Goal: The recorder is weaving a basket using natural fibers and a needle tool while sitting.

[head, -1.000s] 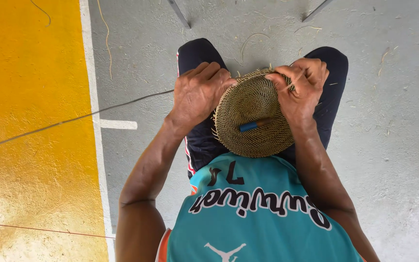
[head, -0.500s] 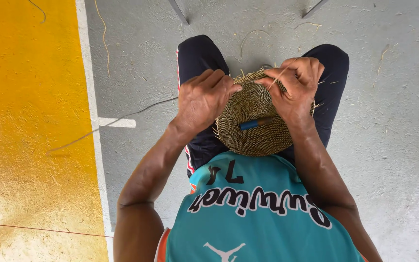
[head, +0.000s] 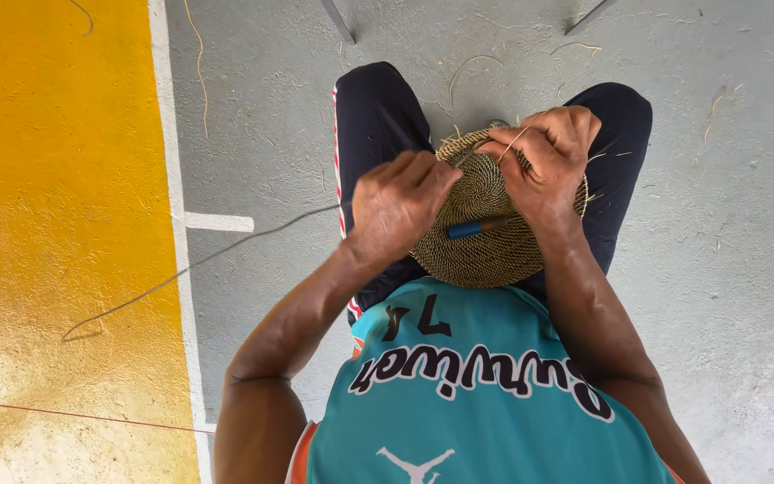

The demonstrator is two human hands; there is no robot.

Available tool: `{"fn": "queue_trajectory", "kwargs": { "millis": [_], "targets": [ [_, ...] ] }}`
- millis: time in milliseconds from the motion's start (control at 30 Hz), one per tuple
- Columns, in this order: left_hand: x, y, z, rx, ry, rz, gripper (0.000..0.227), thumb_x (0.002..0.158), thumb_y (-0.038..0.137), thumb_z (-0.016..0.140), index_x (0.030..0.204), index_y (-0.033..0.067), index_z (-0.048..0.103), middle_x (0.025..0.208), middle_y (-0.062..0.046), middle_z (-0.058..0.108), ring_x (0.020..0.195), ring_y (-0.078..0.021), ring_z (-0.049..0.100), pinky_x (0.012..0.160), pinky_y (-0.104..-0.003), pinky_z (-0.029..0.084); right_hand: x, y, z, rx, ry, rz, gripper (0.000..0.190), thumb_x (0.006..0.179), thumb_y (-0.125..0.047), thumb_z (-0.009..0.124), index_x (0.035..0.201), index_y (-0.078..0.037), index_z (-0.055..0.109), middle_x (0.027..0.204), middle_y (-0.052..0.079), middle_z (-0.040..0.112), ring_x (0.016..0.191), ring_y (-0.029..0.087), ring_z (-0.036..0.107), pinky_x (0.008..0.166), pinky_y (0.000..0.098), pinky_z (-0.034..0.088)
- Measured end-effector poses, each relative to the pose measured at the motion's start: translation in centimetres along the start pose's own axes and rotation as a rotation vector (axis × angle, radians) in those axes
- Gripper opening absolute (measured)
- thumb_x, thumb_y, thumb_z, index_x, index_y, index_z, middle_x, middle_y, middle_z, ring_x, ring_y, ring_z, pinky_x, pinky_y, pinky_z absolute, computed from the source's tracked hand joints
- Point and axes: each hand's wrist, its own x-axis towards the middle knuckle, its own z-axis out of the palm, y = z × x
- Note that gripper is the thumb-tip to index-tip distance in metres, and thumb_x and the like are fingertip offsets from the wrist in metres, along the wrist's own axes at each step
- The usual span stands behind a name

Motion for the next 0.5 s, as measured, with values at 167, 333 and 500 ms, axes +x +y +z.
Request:
{"fn": "queue_trajectory", "kwargs": {
  "millis": [167, 333, 500],
  "targets": [
    [0.8, 0.2, -0.6, -0.006, 0.081, -0.068, 0.026, 0.099, 0.027, 0.074, 0.087, 0.0066, 0.064, 0.077, -0.002, 0.059, 0.068, -0.0142, 0.061, 0.059, -0.031, 0.054, 0.4, -0.5, -0.3, -0.006, -0.007, 0.045, 0.024, 0.087, -0.031, 0.095, 0.099, -0.015, 0.083, 0.097, -0.001, 0.058, 0.101, 0.021, 0.050, 0.094, 0.0412, 0.039],
    [0.3, 1.3, -0.5, 0.019, 0.067, -0.072, 0.025, 0.098, 0.023, 0.074, 0.084, 0.0071, 0.062, 0.076, -0.003, 0.057, 0.067, -0.0148, 0.060, 0.058, -0.031, 0.053, 0.5, -0.4, 0.1, -0.007, 0.007, -0.035, 0.026, 0.086, -0.035, 0.094, 0.098, -0.015, 0.083, 0.093, -0.001, 0.058, 0.107, 0.025, 0.048, 0.101, 0.0470, 0.038],
    [-0.8, 2.7, 1.3, 0.044, 0.086, -0.139, 0.028, 0.099, 0.020, 0.075, 0.082, 0.0063, 0.058, 0.074, -0.003, 0.056, 0.065, -0.0144, 0.060, 0.053, -0.030, 0.051, -0.3, -0.8, 0.5, 0.001, 0.069, 0.021, 0.027, 0.083, -0.035, 0.095, 0.095, -0.016, 0.082, 0.086, -0.001, 0.056, 0.107, 0.025, 0.049, 0.102, 0.0492, 0.038]
  ]
}}
